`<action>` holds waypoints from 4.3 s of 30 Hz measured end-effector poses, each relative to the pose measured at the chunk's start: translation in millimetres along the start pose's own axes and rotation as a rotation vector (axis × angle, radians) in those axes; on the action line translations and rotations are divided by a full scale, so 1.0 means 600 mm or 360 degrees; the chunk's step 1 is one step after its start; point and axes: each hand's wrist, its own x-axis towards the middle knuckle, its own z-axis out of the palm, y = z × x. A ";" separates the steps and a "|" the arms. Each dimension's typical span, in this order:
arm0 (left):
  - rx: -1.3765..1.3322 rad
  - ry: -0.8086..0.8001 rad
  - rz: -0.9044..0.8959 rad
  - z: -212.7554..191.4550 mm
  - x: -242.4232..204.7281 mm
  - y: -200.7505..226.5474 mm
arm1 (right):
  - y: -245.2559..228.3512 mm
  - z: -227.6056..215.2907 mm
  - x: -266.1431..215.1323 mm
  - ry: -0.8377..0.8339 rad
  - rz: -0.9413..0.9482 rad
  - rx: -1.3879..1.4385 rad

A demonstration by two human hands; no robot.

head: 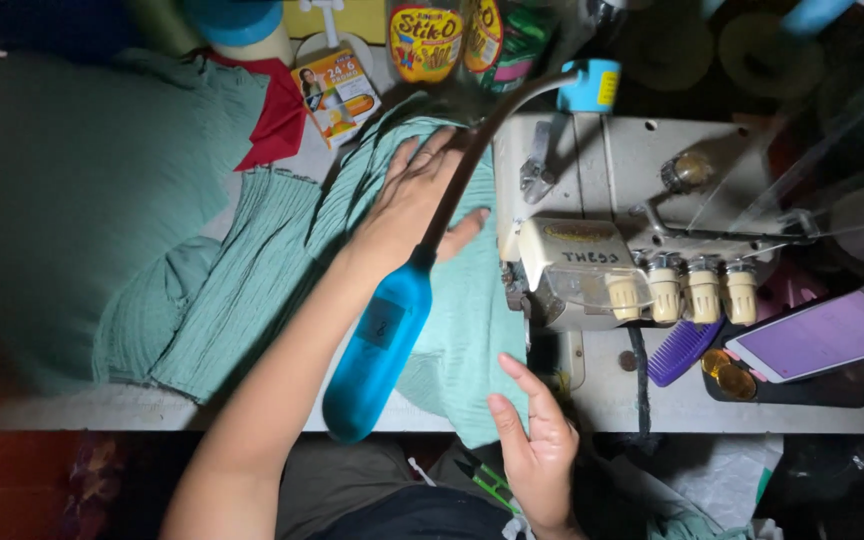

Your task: The person is using an overlock sewing machine to finish the edges of multiple green fabric strips.

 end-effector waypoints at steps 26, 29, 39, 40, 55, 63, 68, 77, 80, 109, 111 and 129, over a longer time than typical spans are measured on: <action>0.0354 0.0570 -0.0609 -0.157 -0.254 -0.093 | -0.012 0.022 0.005 0.0014 -0.0282 0.0196; 0.0300 0.0209 -0.0977 -0.134 -0.270 -0.083 | -0.013 0.019 -0.007 0.0023 -0.0356 0.0219; 0.0362 0.0605 -0.0819 -0.085 -0.268 -0.138 | -0.016 0.016 -0.025 0.0014 -0.0500 0.0187; 0.0361 0.0604 -0.0812 -0.093 -0.268 -0.121 | -0.020 0.015 -0.024 0.0021 -0.0500 0.0187; -0.1572 0.0483 -0.0406 -0.103 -0.264 0.214 | 0.024 0.040 -0.010 -0.1105 0.0100 0.1075; -0.1371 0.0819 -0.0477 -0.068 -0.272 0.177 | 0.051 -0.004 0.030 -0.0370 -0.0005 0.0976; -0.0653 0.0840 -0.0578 -0.059 -0.272 0.146 | -0.045 -0.023 0.060 0.0104 -0.0563 0.0301; 0.0254 0.0763 -0.0348 -0.056 -0.231 0.169 | -0.080 -0.017 0.074 0.0026 -0.0950 0.0146; -0.0261 0.0439 0.0043 -0.071 -0.194 0.183 | -0.082 -0.020 0.066 0.0032 -0.0837 0.0221; -0.0379 0.0064 -0.0129 -0.045 -0.120 0.173 | 0.014 -0.082 0.041 0.0235 -0.0300 0.0407; -0.0401 0.0040 -0.0114 -0.052 -0.119 0.173 | 0.010 -0.077 0.042 0.0241 -0.0312 0.0333; -0.0242 0.0206 0.0020 -0.042 -0.123 0.173 | -0.020 -0.045 0.089 0.0171 -0.1327 -0.0643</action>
